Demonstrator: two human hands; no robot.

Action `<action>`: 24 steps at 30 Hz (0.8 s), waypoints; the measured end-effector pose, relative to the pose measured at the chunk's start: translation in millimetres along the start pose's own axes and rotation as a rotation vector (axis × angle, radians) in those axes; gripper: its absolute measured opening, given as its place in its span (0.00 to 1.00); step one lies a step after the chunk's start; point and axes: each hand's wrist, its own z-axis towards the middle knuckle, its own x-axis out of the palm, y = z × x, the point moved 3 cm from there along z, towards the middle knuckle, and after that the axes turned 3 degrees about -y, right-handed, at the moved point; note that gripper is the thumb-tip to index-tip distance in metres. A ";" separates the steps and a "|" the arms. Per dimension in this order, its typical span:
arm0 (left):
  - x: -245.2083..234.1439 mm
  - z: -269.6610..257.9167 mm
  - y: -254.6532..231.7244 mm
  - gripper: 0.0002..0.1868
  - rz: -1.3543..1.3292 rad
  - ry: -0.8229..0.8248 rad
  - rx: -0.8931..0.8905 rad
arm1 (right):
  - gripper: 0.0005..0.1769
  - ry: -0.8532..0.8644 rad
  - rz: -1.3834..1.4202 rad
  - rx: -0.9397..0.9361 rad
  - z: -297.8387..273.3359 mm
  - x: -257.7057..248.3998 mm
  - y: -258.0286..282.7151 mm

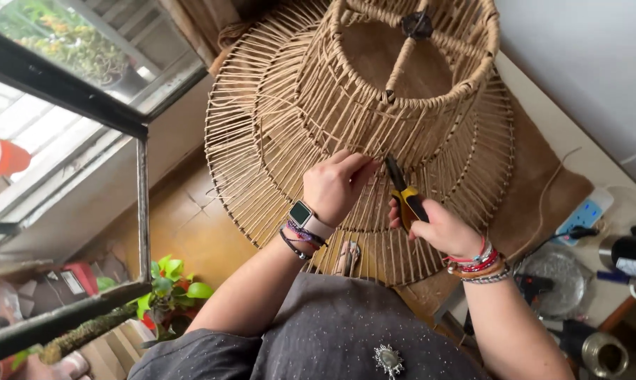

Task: Trimming and tucking wicker strands into a lampshade using pliers

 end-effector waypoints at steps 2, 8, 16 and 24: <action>-1.7 -0.7 -4.3 0.05 -0.030 -0.016 0.010 | 0.26 -0.123 -0.217 -0.133 9.8 -0.9 -35.1; 6.6 -8.8 -10.3 0.04 -0.108 -0.162 0.080 | 0.27 -0.446 -0.643 -0.200 -45.3 -67.8 -106.0; 29.5 -3.0 -22.9 0.09 -0.105 -0.002 -0.057 | 0.24 -0.296 -0.345 -0.206 -16.7 -46.2 -81.3; 37.4 3.2 -23.3 0.08 0.184 0.013 0.051 | 0.23 0.043 0.052 -0.048 -7.3 -47.7 -18.8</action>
